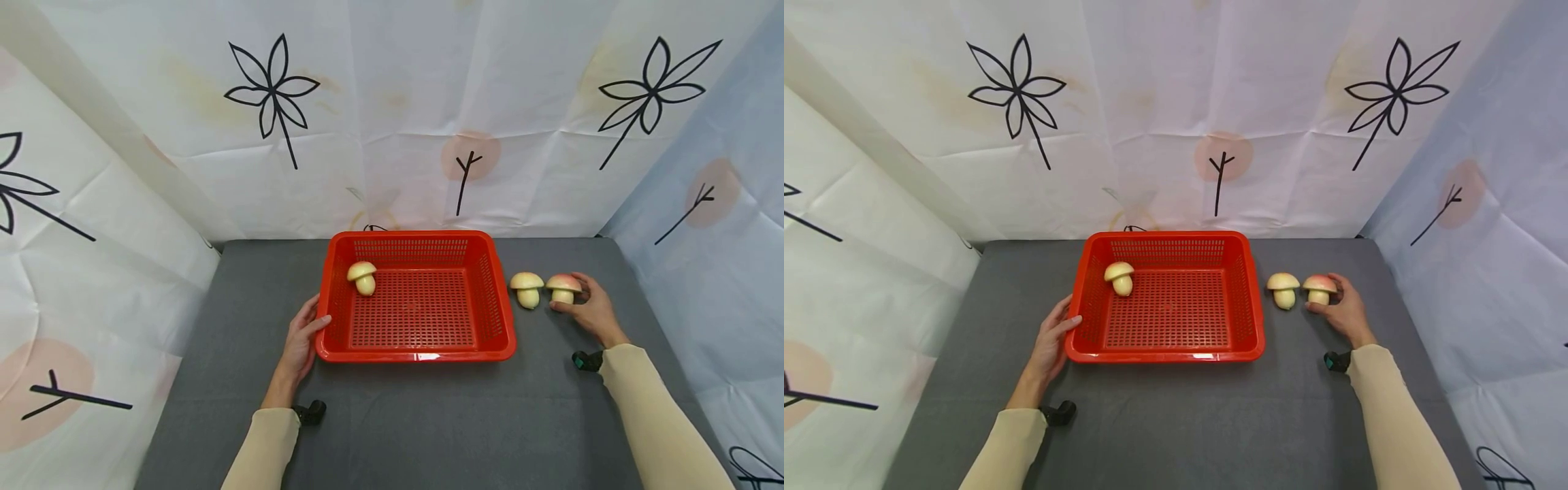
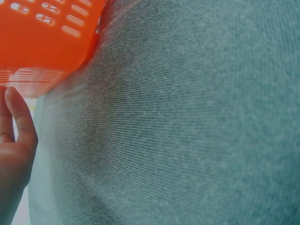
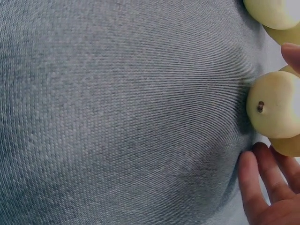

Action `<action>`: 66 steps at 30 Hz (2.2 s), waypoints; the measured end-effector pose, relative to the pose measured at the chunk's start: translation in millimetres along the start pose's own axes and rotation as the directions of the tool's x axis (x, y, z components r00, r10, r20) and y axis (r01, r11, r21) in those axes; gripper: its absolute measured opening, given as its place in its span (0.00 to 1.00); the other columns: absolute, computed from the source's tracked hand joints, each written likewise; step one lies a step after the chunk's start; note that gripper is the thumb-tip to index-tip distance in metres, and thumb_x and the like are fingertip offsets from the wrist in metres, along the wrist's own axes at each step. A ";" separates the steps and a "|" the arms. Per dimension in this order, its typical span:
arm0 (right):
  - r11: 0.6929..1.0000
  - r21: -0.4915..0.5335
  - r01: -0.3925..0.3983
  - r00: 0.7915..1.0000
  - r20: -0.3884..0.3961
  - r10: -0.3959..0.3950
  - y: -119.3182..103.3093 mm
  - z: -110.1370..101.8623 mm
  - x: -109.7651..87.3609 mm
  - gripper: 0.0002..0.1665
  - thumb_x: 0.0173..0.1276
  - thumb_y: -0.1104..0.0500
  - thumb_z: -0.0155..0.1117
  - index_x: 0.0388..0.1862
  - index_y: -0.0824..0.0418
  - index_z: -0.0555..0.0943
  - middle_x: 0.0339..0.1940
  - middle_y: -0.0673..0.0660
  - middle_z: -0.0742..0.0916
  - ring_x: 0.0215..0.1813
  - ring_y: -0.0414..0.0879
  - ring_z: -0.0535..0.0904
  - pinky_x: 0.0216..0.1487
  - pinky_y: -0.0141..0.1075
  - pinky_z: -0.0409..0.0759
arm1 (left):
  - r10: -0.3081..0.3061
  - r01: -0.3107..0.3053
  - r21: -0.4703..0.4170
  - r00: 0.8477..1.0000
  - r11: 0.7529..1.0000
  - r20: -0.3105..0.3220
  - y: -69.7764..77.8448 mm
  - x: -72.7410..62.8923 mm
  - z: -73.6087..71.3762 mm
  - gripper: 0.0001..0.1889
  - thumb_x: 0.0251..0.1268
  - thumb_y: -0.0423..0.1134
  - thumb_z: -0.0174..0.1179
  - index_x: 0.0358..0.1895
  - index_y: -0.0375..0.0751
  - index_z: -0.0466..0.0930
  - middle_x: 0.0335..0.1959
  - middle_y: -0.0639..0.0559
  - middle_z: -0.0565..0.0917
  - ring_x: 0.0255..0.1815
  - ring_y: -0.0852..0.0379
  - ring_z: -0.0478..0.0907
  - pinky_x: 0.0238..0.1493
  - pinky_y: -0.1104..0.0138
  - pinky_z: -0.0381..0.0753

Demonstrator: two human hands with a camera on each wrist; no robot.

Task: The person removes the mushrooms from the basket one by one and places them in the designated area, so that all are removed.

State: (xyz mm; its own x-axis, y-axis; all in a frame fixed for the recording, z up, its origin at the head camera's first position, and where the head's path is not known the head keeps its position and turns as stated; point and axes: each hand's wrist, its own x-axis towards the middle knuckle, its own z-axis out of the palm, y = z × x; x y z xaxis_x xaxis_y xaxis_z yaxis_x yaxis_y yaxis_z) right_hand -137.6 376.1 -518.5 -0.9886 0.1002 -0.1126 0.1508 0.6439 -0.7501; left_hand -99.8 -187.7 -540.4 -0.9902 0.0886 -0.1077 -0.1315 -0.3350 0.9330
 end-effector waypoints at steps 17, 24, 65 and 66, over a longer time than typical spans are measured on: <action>0.999 -0.033 -0.026 1.000 0.012 0.026 -3.2 -4.7 0.3 0.53 0.67 0.57 0.72 0.79 0.74 0.51 0.71 0.82 0.63 0.64 0.75 0.67 0.54 0.64 0.72 | 0.007 -0.007 0.009 1.000 1.000 -0.012 -1.2 0.6 0.9 0.29 0.75 0.28 0.53 0.77 0.37 0.60 0.69 0.42 0.70 0.63 0.50 0.74 0.59 0.63 0.80; 0.999 -0.047 -0.022 1.000 0.002 0.023 -2.2 -2.4 2.7 0.50 0.68 0.61 0.70 0.78 0.74 0.52 0.70 0.81 0.64 0.64 0.75 0.67 0.55 0.65 0.71 | -0.006 0.006 0.003 1.000 1.000 -0.025 -1.4 0.3 1.8 0.29 0.74 0.29 0.53 0.77 0.39 0.61 0.69 0.43 0.70 0.64 0.49 0.74 0.59 0.64 0.80; 0.997 -0.072 -0.005 0.998 0.070 0.010 -24.8 -18.2 2.7 0.53 0.71 0.55 0.68 0.80 0.72 0.47 0.75 0.81 0.59 0.70 0.78 0.60 0.58 0.69 0.69 | -0.001 0.001 -0.004 1.000 1.000 -0.022 -1.6 -0.1 2.0 0.30 0.74 0.29 0.53 0.77 0.39 0.61 0.69 0.42 0.70 0.64 0.49 0.73 0.60 0.63 0.80; 0.997 -0.078 -0.004 0.997 0.072 0.010 -26.1 -19.3 2.2 0.53 0.71 0.55 0.68 0.81 0.72 0.47 0.75 0.81 0.58 0.70 0.78 0.60 0.58 0.69 0.69 | -0.002 0.002 -0.007 1.000 1.000 -0.022 -1.5 -0.1 2.1 0.30 0.74 0.28 0.52 0.77 0.39 0.61 0.69 0.42 0.70 0.64 0.48 0.73 0.60 0.63 0.80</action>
State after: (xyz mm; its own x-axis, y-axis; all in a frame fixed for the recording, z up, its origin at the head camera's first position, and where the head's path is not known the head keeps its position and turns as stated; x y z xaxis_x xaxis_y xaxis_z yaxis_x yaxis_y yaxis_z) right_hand -143.7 374.2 -486.6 -0.9847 0.0511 -0.1668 0.1544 0.7006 -0.6967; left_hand -99.4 -185.2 -541.0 -0.9908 0.0687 -0.1170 -0.1336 -0.3417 0.9303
